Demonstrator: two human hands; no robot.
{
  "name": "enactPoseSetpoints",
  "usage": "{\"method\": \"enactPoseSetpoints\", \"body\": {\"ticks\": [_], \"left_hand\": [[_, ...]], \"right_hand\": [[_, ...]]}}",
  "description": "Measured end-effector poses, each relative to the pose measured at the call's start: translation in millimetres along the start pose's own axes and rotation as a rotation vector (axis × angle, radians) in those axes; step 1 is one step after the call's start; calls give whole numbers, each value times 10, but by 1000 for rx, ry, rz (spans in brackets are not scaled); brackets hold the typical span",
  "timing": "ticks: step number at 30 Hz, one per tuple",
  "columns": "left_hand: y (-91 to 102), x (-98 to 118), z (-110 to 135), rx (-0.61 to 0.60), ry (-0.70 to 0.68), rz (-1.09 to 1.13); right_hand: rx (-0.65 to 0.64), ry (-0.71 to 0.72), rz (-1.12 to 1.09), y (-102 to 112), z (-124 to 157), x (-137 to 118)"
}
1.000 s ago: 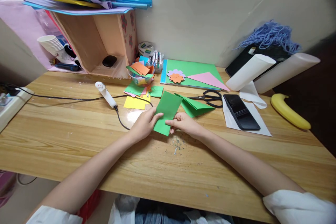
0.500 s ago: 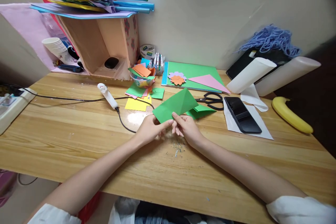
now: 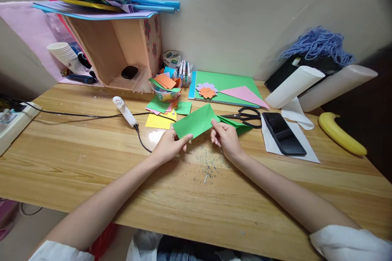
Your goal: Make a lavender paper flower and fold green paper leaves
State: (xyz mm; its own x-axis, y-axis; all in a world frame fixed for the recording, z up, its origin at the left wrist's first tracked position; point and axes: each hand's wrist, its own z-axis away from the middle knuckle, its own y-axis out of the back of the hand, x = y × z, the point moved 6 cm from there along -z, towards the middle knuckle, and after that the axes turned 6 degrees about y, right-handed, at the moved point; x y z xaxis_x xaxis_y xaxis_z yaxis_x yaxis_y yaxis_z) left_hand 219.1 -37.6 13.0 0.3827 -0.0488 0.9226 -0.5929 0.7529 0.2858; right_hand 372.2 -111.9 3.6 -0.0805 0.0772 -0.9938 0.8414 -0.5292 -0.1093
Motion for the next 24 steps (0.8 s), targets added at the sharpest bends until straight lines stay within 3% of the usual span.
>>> {"method": "enactPoseSetpoints", "body": {"ticks": [2,7,11,18,24], "left_hand": [[9,10,7,0,-7,0],[-10,26,30,-6,-50,-106],[-35,70,47,-21,-127,-178],[87,132,36,-61,-142,-317],[371,103,-40,-101,-46,-501]], "right_hand": [[-13,14,-12,-12,11,-16],[-264,-79,17,-261,167,23],[-322,-78,61,-348,245,52],[-186,-94,94,-211,156,84],[-59,-49,14,-97,96,77]]}}
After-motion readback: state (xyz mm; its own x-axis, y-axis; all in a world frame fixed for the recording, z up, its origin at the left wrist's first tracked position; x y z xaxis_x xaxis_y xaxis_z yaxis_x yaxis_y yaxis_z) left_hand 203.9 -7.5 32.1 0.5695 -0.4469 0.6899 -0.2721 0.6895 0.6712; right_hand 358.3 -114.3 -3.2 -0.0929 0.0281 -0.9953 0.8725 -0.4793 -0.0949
